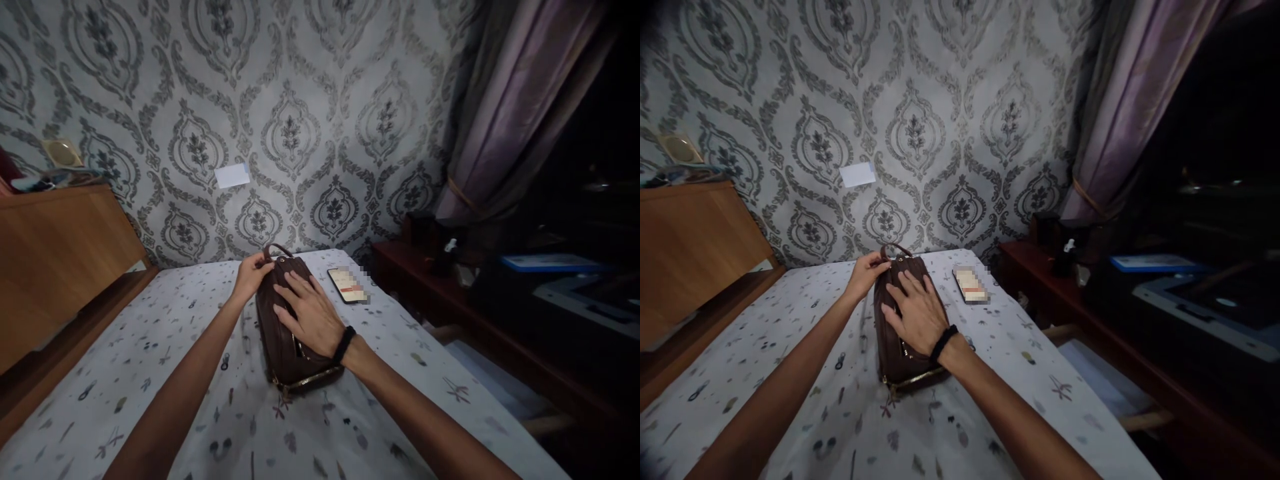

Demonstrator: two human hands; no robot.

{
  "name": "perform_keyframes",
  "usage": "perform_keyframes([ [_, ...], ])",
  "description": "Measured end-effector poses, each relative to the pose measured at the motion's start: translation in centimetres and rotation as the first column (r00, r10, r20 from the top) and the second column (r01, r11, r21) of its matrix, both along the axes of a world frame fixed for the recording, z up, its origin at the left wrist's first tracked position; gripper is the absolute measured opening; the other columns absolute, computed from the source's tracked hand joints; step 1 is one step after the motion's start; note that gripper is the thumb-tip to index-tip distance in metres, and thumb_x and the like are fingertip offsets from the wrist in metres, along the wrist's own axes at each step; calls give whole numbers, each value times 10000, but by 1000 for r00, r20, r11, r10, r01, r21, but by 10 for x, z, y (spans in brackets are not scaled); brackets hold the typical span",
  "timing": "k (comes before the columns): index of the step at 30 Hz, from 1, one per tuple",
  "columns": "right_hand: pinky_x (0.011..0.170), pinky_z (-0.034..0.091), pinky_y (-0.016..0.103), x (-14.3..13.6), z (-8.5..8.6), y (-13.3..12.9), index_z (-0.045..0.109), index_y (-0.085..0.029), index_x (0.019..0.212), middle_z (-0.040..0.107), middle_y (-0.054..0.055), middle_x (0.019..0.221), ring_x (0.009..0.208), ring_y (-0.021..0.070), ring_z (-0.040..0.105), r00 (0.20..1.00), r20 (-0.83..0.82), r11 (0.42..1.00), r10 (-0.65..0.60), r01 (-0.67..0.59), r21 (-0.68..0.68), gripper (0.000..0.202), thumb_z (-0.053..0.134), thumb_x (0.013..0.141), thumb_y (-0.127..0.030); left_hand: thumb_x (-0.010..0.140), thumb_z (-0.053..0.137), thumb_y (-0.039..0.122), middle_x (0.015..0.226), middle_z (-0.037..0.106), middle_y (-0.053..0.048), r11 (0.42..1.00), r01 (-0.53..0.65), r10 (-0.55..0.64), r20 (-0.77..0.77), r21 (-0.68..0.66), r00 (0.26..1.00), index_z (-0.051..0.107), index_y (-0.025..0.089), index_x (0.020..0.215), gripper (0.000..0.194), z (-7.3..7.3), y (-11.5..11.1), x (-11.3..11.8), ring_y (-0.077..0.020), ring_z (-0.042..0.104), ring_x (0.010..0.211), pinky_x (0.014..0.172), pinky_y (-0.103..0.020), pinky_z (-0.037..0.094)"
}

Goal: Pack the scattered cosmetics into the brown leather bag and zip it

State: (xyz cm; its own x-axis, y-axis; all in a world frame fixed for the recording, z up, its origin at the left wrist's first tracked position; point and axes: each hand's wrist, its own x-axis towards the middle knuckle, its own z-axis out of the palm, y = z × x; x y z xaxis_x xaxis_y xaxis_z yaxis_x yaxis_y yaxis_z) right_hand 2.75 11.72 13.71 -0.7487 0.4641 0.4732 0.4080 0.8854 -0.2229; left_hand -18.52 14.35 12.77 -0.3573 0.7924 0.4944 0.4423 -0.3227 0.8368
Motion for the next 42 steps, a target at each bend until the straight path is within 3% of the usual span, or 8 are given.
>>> perform_keyframes([
  [10,1189,251,544,0,0,-1,601,-150,1339,469,167,1509,1454,297,354,1000,-10,999,1,-1,-42,442,495,977,-382,660,708,376,521,481,64,998,-44,41,76,37,996,540,184,566,272,-2,-4,8,-108,413,543,554,-238,323],
  [28,1185,256,542,1,-1,-2,595,-152,1340,470,176,1506,1449,298,361,1000,-31,1000,3,-4,-31,444,495,976,-386,676,703,358,597,550,54,998,16,-22,100,56,995,534,191,652,239,0,-20,21,-115,492,593,635,-243,384],
  [32,1185,259,539,2,-3,-2,585,-151,1350,445,184,1521,1456,310,343,1000,-29,999,5,-6,-35,455,492,975,-390,676,691,364,609,565,51,999,-1,-3,101,39,995,555,193,713,221,-1,-17,20,-123,516,597,632,-245,402],
  [38,1146,326,551,5,-10,-13,581,-102,1342,415,266,1503,1427,385,363,986,-94,990,-135,131,-51,527,538,934,-434,706,671,327,708,605,15,998,-61,61,79,-3,995,565,193,851,225,-4,-10,14,-166,588,690,689,-279,453],
  [40,1141,341,541,7,-11,-18,598,-108,1324,440,264,1482,1407,388,393,988,-100,991,-119,113,-65,515,549,926,-432,707,678,281,801,617,-4,994,-104,105,80,-15,991,558,194,999,328,-2,-4,10,-187,600,762,743,-306,464],
  [42,1135,355,535,10,-10,-20,611,-124,1308,464,247,1466,1391,380,415,987,-124,993,-97,88,-73,495,561,918,-423,711,685,243,955,627,-42,984,-178,178,-19,12,984,537,209,1150,465,4,5,6,-219,599,898,840,-346,457],
])
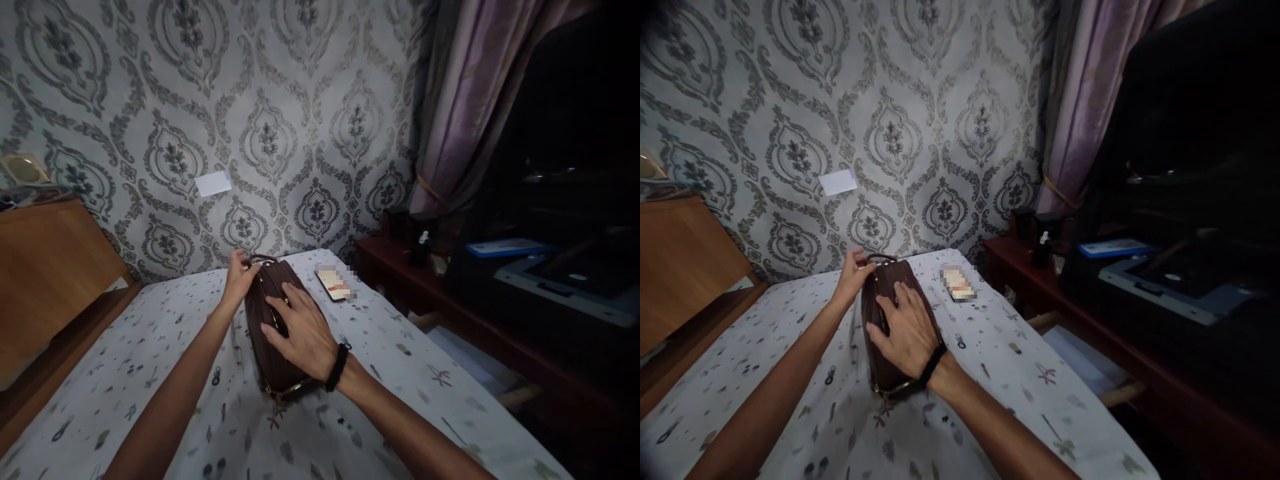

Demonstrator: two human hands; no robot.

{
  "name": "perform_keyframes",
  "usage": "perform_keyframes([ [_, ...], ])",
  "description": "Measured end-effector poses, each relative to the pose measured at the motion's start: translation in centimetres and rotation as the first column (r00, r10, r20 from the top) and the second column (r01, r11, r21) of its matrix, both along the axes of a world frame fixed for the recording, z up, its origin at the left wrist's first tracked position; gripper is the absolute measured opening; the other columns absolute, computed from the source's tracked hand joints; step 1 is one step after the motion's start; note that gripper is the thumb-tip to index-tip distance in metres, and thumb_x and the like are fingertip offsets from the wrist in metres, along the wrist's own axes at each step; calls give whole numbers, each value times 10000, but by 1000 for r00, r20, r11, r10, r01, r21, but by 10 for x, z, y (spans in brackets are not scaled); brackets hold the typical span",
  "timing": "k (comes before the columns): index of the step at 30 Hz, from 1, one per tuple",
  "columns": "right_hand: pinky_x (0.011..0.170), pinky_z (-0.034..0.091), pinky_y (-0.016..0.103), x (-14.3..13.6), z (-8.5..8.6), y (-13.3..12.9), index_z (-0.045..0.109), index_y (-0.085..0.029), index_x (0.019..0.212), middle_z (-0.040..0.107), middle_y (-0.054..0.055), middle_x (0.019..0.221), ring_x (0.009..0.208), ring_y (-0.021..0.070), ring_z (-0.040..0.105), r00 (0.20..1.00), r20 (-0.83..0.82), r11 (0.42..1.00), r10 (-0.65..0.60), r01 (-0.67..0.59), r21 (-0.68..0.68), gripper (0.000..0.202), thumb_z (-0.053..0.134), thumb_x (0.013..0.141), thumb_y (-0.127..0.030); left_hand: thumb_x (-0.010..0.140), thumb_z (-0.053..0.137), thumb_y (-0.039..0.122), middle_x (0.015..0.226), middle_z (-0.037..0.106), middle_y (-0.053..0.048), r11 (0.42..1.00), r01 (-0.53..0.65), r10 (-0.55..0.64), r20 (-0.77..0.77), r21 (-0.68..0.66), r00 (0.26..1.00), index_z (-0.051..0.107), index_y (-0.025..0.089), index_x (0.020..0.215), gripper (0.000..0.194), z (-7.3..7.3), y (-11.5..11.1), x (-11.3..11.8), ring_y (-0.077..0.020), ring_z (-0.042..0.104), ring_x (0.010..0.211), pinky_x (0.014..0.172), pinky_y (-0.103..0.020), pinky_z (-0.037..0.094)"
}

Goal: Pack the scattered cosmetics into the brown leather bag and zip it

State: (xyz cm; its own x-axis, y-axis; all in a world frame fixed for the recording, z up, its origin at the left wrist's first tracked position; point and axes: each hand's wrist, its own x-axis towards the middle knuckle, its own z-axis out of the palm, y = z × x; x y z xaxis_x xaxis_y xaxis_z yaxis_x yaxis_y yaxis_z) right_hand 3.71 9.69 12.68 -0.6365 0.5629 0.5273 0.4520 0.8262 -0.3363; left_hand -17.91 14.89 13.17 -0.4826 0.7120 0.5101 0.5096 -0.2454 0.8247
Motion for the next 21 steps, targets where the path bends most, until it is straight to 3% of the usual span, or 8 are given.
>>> perform_keyframes([
  [3,1128,379,512,3,0,2,631,-141,1275,530,207,1414,1358,335,459,998,-61,1000,31,-31,3,407,506,945,-345,752,682,263,1170,601,-114,998,-66,56,-364,-16,930,601,221,1166,423,13,20,-4,-298,515,1153,985,-408,391],
  [5,1122,399,477,5,0,7,638,-143,1261,565,180,1381,1316,295,501,995,-94,999,33,-34,-5,378,438,965,-266,772,671,300,1186,615,-137,993,-40,-24,-523,-111,852,675,215,1033,274,20,37,-5,-333,479,1205,978,-414,391],
  [7,1125,401,463,6,-2,11,626,-115,1275,550,186,1399,1311,290,504,994,-107,1000,-13,11,-23,395,409,965,-228,753,678,313,1046,677,-123,974,10,-136,-551,-227,823,706,211,840,136,25,55,-7,-319,552,1088,873,-370,435],
  [9,1137,382,485,7,-4,14,594,-69,1314,503,218,1444,1351,320,464,992,-100,996,-83,79,-39,431,428,957,-246,702,699,298,795,697,-74,946,71,-240,-537,-315,809,684,209,652,104,27,69,-9,-261,612,834,722,-309,443],
  [12,1145,363,505,7,-7,17,546,-48,1363,496,226,1459,1373,337,442,990,-86,993,-114,110,-51,495,467,945,-300,650,697,281,533,605,4,902,144,-356,-513,-406,781,653,212,528,147,28,82,-13,-180,541,556,567,-262,379],
  [15,1143,371,476,7,-9,18,555,-62,1356,546,203,1423,1345,316,481,991,-105,994,-81,73,-76,504,491,934,-329,656,675,279,499,571,22,901,150,-364,-523,-406,770,657,217,546,127,28,83,-14,-165,497,530,548,-257,342],
  [21,1146,349,483,7,-8,16,586,-108,1329,581,171,1401,1348,294,486,987,-146,994,-72,60,-86,448,485,931,-288,700,674,272,637,624,-32,923,135,-330,-560,-360,760,621,230,569,147,28,77,-7,-205,539,682,651,-278,381],
])
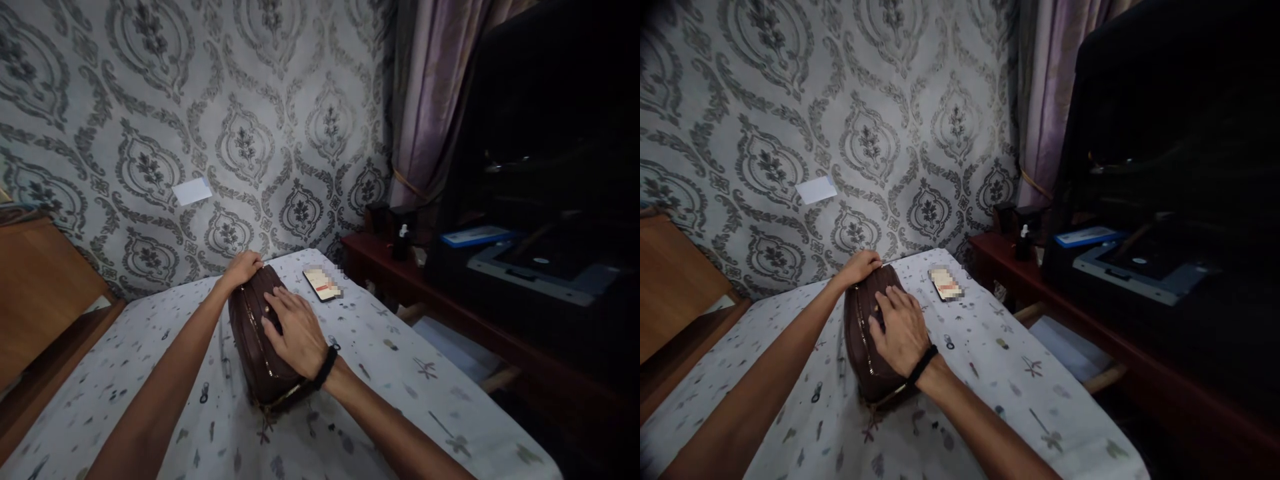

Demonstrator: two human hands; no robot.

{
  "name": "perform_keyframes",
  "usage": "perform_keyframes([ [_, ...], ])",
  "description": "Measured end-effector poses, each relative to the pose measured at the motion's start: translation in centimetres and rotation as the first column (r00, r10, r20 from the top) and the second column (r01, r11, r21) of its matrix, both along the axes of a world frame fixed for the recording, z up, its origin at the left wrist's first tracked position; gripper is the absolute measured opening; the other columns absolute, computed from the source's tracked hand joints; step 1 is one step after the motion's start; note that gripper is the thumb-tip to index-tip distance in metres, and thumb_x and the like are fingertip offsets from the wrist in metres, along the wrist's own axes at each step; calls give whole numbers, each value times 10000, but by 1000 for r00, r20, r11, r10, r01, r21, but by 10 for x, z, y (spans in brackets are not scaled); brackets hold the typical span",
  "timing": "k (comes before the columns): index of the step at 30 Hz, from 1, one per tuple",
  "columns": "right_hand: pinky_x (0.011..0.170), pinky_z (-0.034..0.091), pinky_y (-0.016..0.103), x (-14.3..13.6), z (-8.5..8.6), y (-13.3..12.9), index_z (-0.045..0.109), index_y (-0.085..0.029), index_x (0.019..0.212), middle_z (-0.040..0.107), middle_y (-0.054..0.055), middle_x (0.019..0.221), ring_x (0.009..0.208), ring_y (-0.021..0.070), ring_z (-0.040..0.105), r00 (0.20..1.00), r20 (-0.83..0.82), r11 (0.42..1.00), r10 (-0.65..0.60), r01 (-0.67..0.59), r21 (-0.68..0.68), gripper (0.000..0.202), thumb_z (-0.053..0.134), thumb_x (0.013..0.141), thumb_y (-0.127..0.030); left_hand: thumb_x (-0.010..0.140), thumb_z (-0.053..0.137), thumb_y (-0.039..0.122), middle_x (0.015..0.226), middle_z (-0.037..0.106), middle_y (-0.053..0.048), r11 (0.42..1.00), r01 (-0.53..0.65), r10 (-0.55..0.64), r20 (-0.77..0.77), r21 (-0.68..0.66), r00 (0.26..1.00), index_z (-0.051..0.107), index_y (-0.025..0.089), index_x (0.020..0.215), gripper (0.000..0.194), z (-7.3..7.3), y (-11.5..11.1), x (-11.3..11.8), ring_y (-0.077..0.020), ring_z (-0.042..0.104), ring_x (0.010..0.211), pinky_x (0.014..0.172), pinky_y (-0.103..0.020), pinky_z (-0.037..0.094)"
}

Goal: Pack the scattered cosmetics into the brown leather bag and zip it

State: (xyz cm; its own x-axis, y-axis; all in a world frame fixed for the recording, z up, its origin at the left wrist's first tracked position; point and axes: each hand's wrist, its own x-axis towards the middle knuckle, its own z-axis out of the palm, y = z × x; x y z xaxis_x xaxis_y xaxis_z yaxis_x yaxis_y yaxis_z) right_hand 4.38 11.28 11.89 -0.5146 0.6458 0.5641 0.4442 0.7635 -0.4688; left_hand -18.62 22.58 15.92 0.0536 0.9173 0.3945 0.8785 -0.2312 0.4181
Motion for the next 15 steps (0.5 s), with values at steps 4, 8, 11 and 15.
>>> perform_keyframes([
  [4,1131,360,479,1,-1,0,606,-131,1315,597,144,1394,1357,288,478,999,-39,1000,3,-4,-26,436,514,921,-294,703,696,301,642,625,-26,1000,11,-10,27,-16,1000,623,229,577,162,1,-2,1,-200,538,680,659,-280,392],
  [8,1127,374,454,4,-1,2,628,-166,1298,623,105,1372,1359,270,478,996,-86,998,11,-17,-68,421,540,905,-289,674,710,422,568,597,9,996,17,-9,89,-86,996,654,212,612,227,1,-4,0,-169,505,569,564,-267,361],
  [11,1123,376,463,5,1,2,632,-178,1297,624,96,1373,1363,272,473,997,-74,998,6,-11,-68,419,550,904,-297,640,721,451,583,608,14,992,24,-8,128,-122,992,672,194,657,262,-1,-6,0,-158,514,552,536,-257,363],
  [15,1126,374,458,5,1,1,620,-149,1313,625,110,1370,1361,274,473,998,-55,999,-10,8,-43,444,563,901,-306,657,705,400,617,627,11,991,18,-2,117,-135,993,686,179,716,230,-3,-6,1,-151,538,564,538,-247,392],
])
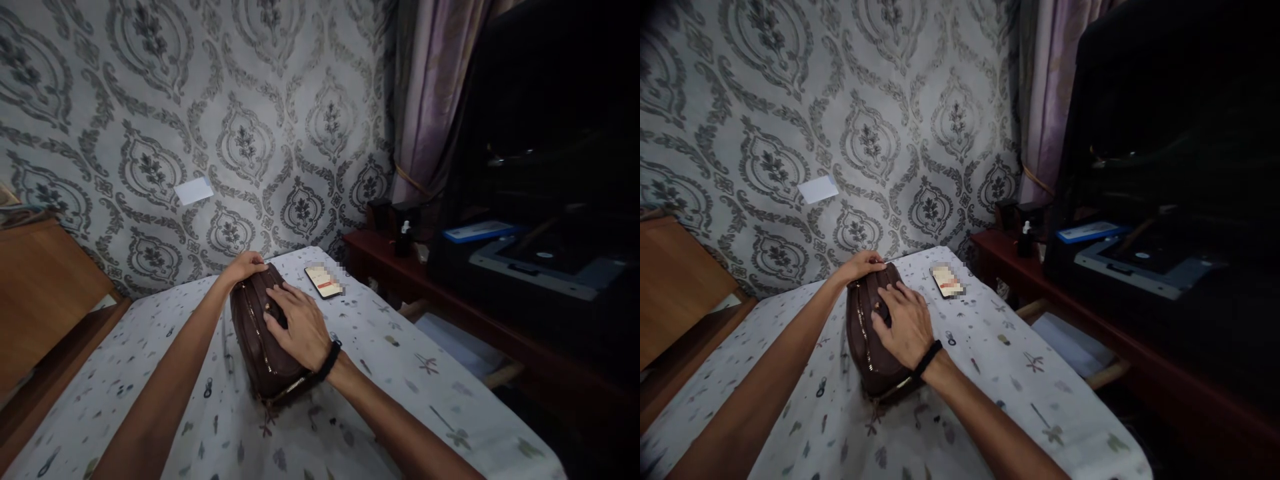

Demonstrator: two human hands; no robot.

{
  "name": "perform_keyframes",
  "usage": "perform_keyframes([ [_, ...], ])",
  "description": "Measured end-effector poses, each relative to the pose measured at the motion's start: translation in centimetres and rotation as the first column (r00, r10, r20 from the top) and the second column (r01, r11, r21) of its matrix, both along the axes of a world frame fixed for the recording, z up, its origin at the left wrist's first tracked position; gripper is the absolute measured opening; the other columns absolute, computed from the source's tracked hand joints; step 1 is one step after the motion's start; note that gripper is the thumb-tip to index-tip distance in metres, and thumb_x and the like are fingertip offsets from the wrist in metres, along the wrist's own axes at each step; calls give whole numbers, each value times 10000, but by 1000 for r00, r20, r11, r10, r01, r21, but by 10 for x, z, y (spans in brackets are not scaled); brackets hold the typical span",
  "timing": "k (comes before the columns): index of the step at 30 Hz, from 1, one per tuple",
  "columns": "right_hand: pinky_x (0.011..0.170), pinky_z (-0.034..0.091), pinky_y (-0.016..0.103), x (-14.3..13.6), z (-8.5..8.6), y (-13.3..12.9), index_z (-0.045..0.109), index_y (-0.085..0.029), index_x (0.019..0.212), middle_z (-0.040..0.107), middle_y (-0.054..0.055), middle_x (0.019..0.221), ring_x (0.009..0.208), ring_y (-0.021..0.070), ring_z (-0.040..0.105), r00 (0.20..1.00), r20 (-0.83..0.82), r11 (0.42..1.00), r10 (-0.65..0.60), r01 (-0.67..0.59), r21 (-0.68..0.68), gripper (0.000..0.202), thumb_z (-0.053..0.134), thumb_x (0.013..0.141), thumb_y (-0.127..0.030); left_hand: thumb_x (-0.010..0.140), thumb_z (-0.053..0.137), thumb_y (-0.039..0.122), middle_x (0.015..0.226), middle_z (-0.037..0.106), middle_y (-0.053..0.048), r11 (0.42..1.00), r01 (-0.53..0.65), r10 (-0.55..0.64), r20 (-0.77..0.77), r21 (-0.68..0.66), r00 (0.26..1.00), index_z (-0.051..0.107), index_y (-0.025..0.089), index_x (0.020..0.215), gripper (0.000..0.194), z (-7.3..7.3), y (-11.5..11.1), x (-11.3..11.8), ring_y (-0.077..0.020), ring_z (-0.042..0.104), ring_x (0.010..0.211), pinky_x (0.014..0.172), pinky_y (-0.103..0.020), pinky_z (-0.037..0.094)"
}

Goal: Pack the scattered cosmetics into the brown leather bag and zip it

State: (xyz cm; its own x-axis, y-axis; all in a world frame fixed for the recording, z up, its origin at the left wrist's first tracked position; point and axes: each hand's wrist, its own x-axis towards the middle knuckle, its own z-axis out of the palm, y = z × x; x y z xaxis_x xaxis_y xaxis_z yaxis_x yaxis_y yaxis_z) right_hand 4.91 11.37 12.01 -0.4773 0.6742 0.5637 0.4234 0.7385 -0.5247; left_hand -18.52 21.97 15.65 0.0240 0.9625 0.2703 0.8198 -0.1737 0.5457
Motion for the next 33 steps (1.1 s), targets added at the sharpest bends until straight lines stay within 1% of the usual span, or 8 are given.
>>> perform_keyframes([
  [4,1135,368,463,-2,-4,0,642,-109,1278,617,134,1373,1353,287,482,1000,-2,999,-13,13,45,428,545,910,-305,749,633,308,664,654,-7,999,-33,36,-143,20,989,695,163,755,157,3,-3,3,-165,577,614,589,-258,432],
  [7,1137,366,477,-5,-9,1,649,-101,1265,620,142,1368,1344,297,494,1000,-19,996,-20,22,82,421,543,911,-302,823,575,240,769,684,-38,997,-50,66,-330,58,942,708,159,809,156,9,-10,10,-195,616,760,729,-298,474],
  [11,1129,378,487,-7,-12,1,651,-92,1261,625,144,1361,1337,310,500,999,-19,993,-32,34,114,418,537,912,-294,921,471,186,1025,670,-139,994,-37,94,-585,107,806,709,144,874,246,19,-24,27,-276,588,1054,955,-415,430],
  [15,1117,397,481,-7,-13,2,655,-98,1254,633,145,1350,1332,307,505,999,-18,990,-41,44,137,412,534,913,-296,938,421,124,1138,637,-189,995,-7,84,-760,104,645,707,128,932,286,29,-36,44,-317,530,1181,1014,-467,396],
  [18,1109,409,465,-7,-13,2,655,-102,1254,642,142,1338,1326,299,511,999,-25,988,-43,46,150,410,537,910,-292,921,412,75,1156,636,-191,996,13,63,-835,84,547,702,110,995,301,37,-42,56,-307,532,1187,991,-428,429],
  [22,1101,422,457,-8,-13,2,655,-93,1251,645,153,1330,1327,296,509,999,-19,987,-42,45,153,411,546,906,-288,853,456,13,1157,637,-184,998,7,55,-886,66,461,684,97,1063,320,44,-48,70,-293,573,1139,882,-373,493],
  [26,1104,424,465,-7,-13,1,651,-96,1256,642,154,1334,1331,295,506,999,-16,988,-47,48,146,414,554,901,-286,837,471,6,1126,652,-182,999,2,40,-910,45,412,694,98,1031,310,49,-57,82,-289,617,1075,827,-361,512],
  [33,1126,408,457,-5,-10,0,634,-91,1277,626,142,1357,1349,304,484,1000,-10,994,-25,26,110,436,553,901,-295,844,510,39,1070,670,-185,1000,22,-19,-932,-12,363,711,97,993,257,58,-78,103,-284,668,983,783,-357,523],
])
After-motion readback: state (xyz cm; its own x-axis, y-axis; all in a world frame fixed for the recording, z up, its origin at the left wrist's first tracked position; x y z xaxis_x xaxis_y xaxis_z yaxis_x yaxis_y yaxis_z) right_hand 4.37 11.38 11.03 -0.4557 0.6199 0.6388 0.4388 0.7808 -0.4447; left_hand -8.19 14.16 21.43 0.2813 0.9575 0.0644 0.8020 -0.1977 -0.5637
